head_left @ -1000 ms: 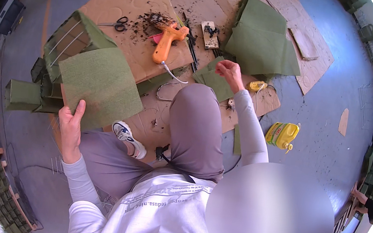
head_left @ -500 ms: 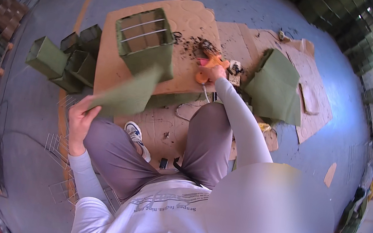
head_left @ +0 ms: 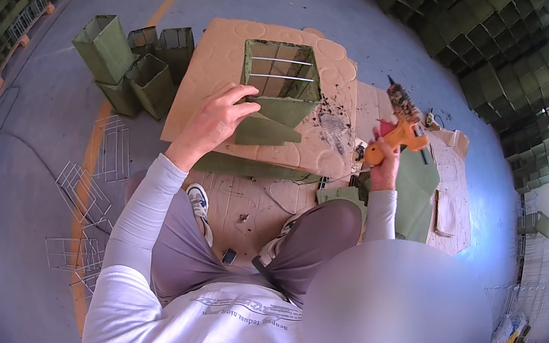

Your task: The recorder uses a hot glue gun to secure green fabric lining to a wire mesh storage bin frame.

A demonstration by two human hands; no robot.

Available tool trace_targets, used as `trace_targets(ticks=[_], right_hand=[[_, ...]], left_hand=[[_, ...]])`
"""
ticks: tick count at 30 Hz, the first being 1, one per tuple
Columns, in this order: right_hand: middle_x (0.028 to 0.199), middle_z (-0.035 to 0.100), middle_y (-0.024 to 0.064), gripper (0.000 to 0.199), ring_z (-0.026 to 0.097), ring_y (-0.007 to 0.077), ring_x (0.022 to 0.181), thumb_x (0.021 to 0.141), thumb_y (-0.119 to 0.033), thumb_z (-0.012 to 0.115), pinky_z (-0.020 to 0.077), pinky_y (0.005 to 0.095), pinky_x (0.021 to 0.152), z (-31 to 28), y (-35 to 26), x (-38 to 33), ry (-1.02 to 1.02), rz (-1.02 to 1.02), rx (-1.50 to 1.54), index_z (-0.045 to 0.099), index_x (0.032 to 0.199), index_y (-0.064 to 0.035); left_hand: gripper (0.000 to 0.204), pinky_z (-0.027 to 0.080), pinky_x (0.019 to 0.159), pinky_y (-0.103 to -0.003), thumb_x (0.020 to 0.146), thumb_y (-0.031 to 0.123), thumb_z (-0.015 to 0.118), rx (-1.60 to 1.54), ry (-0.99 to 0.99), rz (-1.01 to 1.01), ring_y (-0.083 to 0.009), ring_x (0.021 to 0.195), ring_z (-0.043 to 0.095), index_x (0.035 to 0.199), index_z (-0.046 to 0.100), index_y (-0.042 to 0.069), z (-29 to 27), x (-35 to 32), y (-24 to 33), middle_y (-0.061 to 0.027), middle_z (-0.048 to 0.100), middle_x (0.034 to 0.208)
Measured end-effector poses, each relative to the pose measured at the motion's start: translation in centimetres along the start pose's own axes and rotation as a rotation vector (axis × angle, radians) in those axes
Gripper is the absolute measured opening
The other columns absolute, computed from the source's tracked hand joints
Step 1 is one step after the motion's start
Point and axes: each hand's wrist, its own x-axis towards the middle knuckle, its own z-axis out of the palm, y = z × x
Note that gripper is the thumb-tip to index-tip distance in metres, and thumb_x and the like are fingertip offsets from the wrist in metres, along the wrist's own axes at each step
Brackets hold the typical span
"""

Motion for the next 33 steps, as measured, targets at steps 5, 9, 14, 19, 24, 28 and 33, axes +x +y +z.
trace_targets(ticks=[5, 9, 14, 19, 24, 28, 33], right_hand=[[0.127, 0.053, 0.0098, 0.045, 0.052, 0.0264, 0.118, 0.081, -0.016, 0.063, 0.0476, 0.0383, 0.088, 3.7, -6.1, -1.7, -0.19, -0.021, 0.052, 0.047, 0.123, -0.0076], [0.125, 0.054, 0.0105, 0.043, 0.049, 0.0297, 0.12, 0.081, -0.025, 0.066, 0.0451, 0.0397, 0.093, 5.4, -5.0, -4.2, -0.269, 0.03, 0.114, 0.05, 0.116, -0.007], [0.116, 0.057, 0.0132, 0.049, 0.051, 0.0318, 0.117, 0.083, -0.034, 0.066, 0.0421, 0.045, 0.099, 6.3, -1.3, -8.4, -0.322, 0.097, 0.207, 0.049, 0.117, -0.0032], [0.123, 0.054, 0.0213, 0.063, 0.052, 0.0327, 0.117, 0.082, -0.04, 0.059, 0.0358, 0.0467, 0.106, 3.2, -1.8, -11.7, -0.34, 0.126, 0.078, 0.044, 0.126, 0.0024], [0.11, 0.051, 0.0099, 0.054, 0.047, 0.0286, 0.115, 0.087, -0.045, 0.059, 0.0384, 0.0423, 0.099, 5.8, -1.7, -11.6, -0.489, 0.132, 0.254, 0.044, 0.118, -0.0034], [0.109, 0.048, 0.0083, 0.048, 0.045, 0.0265, 0.114, 0.086, -0.04, 0.062, 0.0384, 0.0399, 0.094, 7.3, -1.7, -12.0, -0.48, 0.146, 0.285, 0.043, 0.113, -0.0049], [0.112, 0.051, 0.0114, 0.054, 0.047, 0.0289, 0.116, 0.083, -0.042, 0.063, 0.038, 0.0434, 0.1, 3.0, -1.6, -12.3, -0.654, 0.089, 0.336, 0.044, 0.117, -0.0036]], left_hand=[[0.024, 0.053, 0.079, -0.033, 0.071, -0.008, 0.066, -0.142, -0.031, 0.041, -0.025, 0.094, 0.06, 0.093, 0.069, 0.0, 0.2, 0.7, 1.5, -0.0079, 0.056, 0.129], [0.022, 0.053, 0.079, -0.032, 0.073, -0.007, 0.065, -0.328, 0.015, -0.053, -0.0225, 0.091, 0.063, 0.094, 0.068, -0.001, -0.3, 0.0, 0.4, -0.0086, 0.056, 0.13], [0.019, 0.052, 0.076, -0.027, 0.08, -0.001, 0.063, -0.336, 0.038, -0.195, -0.0184, 0.089, 0.066, 0.099, 0.068, 0.001, -5.3, -3.2, -2.1, -0.009, 0.066, 0.113], [0.023, 0.047, 0.06, -0.028, 0.083, 0.015, 0.064, -0.369, 0.363, -0.751, -0.0104, 0.063, 0.058, 0.098, 0.067, -0.001, -5.8, -4.1, -5.4, -0.0082, 0.067, 0.074], [0.027, 0.048, 0.071, -0.046, 0.074, 0.004, 0.054, -0.123, 0.71, -0.869, -0.04, 0.08, 0.061, 0.1, 0.062, 0.001, -2.5, -6.6, -12.8, -0.024, 0.063, 0.086], [0.033, 0.047, 0.08, -0.049, 0.073, 0.002, 0.051, -0.052, 0.619, -1.021, -0.0425, 0.093, 0.059, 0.103, 0.065, 0.006, 0.0, -8.5, -14.5, -0.0231, 0.064, 0.094], [0.024, 0.049, 0.073, -0.048, 0.075, 0.002, 0.051, 0.302, 0.266, -0.703, -0.0375, 0.08, 0.062, 0.091, 0.067, 0.008, 4.4, -4.3, -14.5, -0.0185, 0.063, 0.079]])
